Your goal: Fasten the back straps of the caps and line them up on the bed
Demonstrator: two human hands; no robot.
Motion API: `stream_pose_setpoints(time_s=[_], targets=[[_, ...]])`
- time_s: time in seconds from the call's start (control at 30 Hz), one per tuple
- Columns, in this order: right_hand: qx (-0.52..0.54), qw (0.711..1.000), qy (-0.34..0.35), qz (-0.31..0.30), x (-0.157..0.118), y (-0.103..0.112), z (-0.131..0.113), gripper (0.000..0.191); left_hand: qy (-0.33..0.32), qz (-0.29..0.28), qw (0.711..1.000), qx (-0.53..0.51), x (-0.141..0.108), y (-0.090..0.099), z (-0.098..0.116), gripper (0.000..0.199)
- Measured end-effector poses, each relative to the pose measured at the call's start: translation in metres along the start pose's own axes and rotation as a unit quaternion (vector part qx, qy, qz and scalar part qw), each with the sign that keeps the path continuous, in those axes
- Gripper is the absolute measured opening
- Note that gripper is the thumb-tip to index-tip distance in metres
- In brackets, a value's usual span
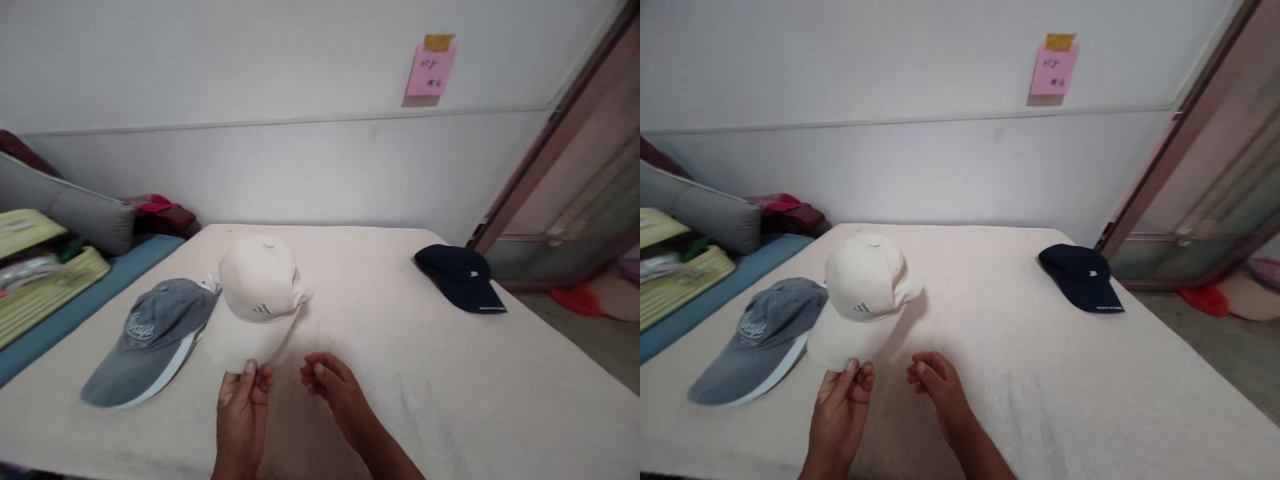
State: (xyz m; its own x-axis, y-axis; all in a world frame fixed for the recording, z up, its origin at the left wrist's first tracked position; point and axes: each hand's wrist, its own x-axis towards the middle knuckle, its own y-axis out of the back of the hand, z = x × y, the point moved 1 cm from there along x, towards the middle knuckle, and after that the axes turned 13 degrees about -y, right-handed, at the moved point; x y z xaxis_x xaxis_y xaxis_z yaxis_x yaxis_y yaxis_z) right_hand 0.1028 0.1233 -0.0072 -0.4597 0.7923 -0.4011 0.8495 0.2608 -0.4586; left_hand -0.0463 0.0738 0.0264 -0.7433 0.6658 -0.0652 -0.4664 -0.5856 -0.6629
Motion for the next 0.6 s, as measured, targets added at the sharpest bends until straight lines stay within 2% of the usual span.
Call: stream_pose_setpoints(time_s=[0.13, 0.3, 0.37, 0.43, 0.53, 0.6], targets=[[0.045, 0.994, 0.075, -0.065, -0.014, 0.009, -0.023, 0.037, 0.077, -0.021, 0.996, 0.026, -0.024, -0.008, -0.018, 0.023], [0.116, 0.977, 0.114, -0.137, -0.029, 0.025, -0.046, 0.037, 0.127, -0.082, 0.987, 0.052, -0.055, -0.015, -0.039, 0.028], [0.173, 0.97, 0.11, -0.131, -0.034, 0.036, -0.053, 0.04, 0.151, -0.11, 0.98, 0.069, -0.069, -0.017, -0.05, 0.027], [0.233, 0.963, 0.096, -0.098, -0.038, 0.051, -0.058, 0.038, 0.187, -0.133, 0.968, 0.1, -0.082, -0.017, -0.063, 0.03], [0.277, 0.957, 0.074, -0.046, -0.044, 0.075, -0.065, 0.029, 0.253, -0.188, 0.936, 0.16, -0.095, -0.012, -0.075, 0.035], [0.274, 0.959, 0.065, -0.035, -0.05, 0.09, -0.068, 0.026, 0.294, -0.24, 0.909, 0.169, -0.095, -0.005, -0.075, 0.04]])
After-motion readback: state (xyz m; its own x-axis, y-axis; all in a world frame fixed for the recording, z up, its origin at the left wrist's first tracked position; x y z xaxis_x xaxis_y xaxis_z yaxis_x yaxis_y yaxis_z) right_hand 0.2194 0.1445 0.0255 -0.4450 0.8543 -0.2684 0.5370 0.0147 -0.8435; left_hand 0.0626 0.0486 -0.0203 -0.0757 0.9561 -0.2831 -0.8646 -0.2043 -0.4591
